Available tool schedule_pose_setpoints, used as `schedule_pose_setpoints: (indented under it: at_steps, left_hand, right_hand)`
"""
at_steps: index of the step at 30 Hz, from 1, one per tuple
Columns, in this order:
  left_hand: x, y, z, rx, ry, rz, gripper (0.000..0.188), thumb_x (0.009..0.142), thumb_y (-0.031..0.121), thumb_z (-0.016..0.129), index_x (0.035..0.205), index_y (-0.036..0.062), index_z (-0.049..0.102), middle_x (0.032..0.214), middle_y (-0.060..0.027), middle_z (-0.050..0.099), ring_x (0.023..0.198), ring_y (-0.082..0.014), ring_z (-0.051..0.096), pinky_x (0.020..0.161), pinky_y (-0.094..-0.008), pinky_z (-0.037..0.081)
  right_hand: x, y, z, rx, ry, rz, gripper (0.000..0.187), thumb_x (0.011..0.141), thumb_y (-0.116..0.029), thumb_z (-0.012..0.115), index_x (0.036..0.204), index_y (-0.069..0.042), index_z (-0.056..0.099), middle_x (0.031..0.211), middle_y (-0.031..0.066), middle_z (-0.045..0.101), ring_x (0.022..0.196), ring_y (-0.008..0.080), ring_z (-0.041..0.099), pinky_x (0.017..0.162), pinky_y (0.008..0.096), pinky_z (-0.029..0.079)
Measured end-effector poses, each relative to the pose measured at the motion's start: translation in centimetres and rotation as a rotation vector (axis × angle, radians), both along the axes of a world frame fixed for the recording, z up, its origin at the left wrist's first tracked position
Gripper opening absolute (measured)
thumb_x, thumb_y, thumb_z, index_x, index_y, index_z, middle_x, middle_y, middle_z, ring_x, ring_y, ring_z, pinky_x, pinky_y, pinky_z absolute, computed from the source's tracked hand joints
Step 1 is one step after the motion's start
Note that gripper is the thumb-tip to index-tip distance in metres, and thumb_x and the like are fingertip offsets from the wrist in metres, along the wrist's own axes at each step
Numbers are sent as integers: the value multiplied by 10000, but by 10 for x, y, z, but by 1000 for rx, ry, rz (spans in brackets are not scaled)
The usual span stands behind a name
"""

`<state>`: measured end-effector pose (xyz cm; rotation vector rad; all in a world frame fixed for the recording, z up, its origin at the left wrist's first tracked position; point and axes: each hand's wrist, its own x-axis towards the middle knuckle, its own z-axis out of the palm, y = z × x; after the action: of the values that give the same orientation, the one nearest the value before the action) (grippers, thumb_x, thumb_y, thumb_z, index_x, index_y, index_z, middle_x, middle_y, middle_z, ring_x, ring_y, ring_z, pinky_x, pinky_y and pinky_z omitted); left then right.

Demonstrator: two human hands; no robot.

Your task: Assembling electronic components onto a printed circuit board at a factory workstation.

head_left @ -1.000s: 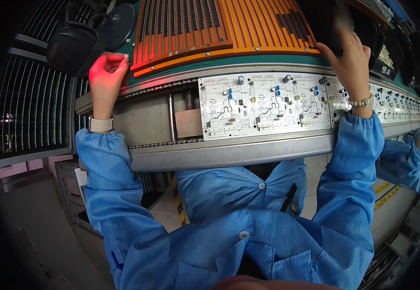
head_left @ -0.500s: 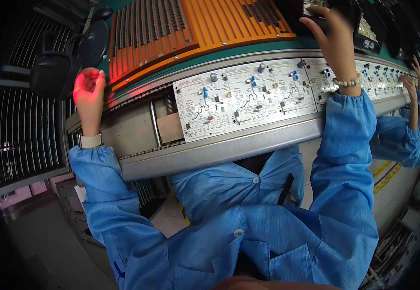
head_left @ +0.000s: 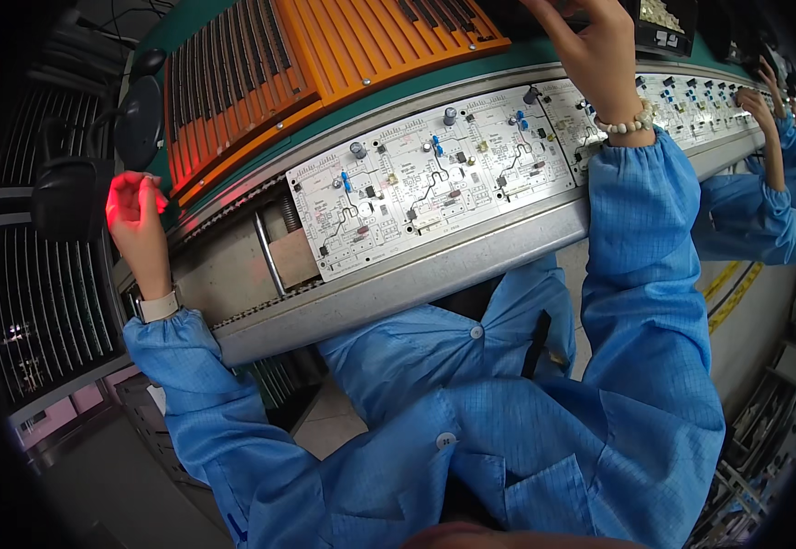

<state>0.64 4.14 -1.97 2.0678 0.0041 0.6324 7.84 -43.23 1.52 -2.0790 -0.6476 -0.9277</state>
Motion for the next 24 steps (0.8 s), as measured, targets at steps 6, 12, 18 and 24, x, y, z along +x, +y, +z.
schedule_pose_setpoints:
  at_steps: [6, 12, 18, 24]
  left_hand:
    - [-8, -11, -3, 88, -71, -33, 130, 1008, 91, 519, 1101, 11, 563, 937, -29, 622, 750, -64, 560, 675, -196, 446]
    - [-32, -70, 6, 269, -154, -227, 166, 988, 68, 564, 1136, 1, 598, 958, -49, 641, 797, -71, 588, 692, -204, 473]
    - [-50, -119, 20, 139, 488, -641, 140, 910, -19, 601, 1049, -31, 590, 910, -69, 641, 800, -105, 635, 683, -212, 485]
    - [-39, -120, 11, 245, 548, -684, 140, 898, -6, 613, 1035, -22, 590, 894, -87, 639, 792, -147, 640, 719, -257, 507]
  right_hand:
    - [-4, 2, 0, 31, -24, -60, 109, 848, -21, 711, 943, -7, 659, 770, 51, 592, 644, 103, 565, 561, 212, 432]
    - [-4, 1, -4, 58, 35, -24, 114, 841, -36, 730, 929, -2, 668, 763, 50, 634, 601, 94, 559, 547, 215, 439]
    - [-11, 9, 4, -28, 75, 107, 118, 827, -49, 744, 907, 7, 678, 798, 64, 673, 635, 107, 608, 559, 226, 473]
    - [-14, 11, 5, -10, 95, 108, 121, 822, -57, 751, 910, -4, 688, 794, 65, 673, 627, 108, 610, 557, 224, 472]
